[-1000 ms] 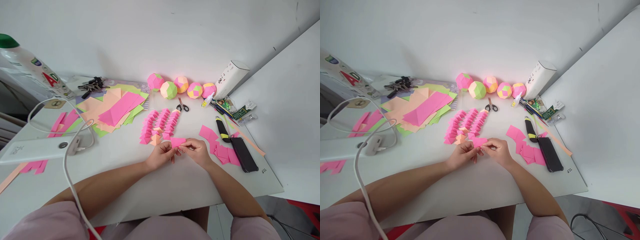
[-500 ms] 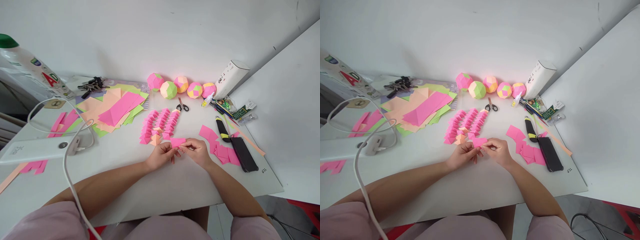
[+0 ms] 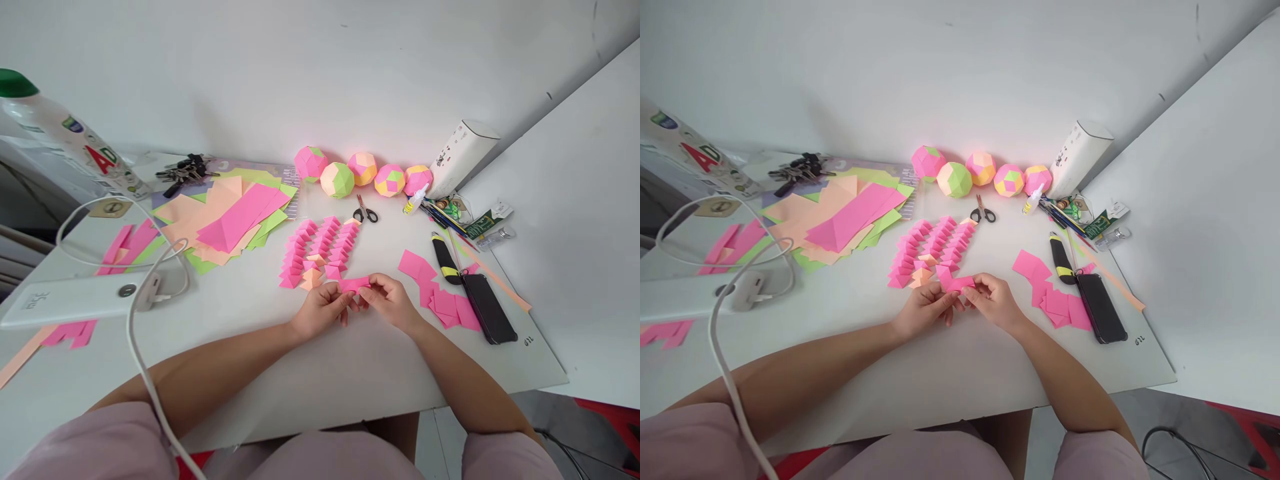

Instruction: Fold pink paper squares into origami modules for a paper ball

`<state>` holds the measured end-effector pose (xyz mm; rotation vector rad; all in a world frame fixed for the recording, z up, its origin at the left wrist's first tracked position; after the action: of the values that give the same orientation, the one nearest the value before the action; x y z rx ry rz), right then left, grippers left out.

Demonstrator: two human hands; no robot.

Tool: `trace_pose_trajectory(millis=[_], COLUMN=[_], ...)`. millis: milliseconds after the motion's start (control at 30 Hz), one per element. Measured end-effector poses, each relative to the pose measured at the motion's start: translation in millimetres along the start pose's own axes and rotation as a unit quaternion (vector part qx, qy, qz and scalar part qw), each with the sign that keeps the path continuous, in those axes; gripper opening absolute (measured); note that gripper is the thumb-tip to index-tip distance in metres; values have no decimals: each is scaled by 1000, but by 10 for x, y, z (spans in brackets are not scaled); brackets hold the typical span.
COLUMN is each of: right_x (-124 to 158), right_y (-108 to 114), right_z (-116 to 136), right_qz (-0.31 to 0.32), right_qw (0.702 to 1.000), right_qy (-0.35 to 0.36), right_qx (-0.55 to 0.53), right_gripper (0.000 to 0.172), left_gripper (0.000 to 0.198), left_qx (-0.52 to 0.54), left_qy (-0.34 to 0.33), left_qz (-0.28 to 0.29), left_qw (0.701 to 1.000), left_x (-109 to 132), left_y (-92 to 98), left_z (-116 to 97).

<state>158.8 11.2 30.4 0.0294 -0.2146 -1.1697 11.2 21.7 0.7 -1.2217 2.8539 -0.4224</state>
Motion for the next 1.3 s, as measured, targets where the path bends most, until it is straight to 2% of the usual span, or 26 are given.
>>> trace_pose_trajectory(millis=[300,467,933,1167,1300], right_x=[15,18,22,18,4], right_y=[7,8,4,13,-8], right_z=[-3,-20,-18,-49,-78], right_qz=[-27,-27,-24,-9,36], right_qw=[999,999,998,999,998], right_qy=[-32,-36,-47,-44,-48], right_qx=[13,-8,-16,-11,-9], right_gripper=[29,31,34,33,29], left_gripper=[34,32,33,31,31], left_qx=[-21,-35,-42,-42,-35], left_qy=[20,25,32,32,24], left_qz=[-13,6,6,10,23], left_qw=[999,999,999,999,999], left_x=[1,-4,4,7,8], left_y=[4,-4,-18,-20,-24], left_z=[6,40,34,19,17])
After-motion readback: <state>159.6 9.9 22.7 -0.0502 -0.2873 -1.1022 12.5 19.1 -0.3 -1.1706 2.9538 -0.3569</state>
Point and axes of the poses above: each hand's wrist, its own x-axis away from the middle knuckle, its own y-axis out of the back of the hand, z = x × y, the point moved 4 cm from there along -x, towards the middle knuckle, and after that the axes turned 12 degrees about z, right-handed, at the moved point
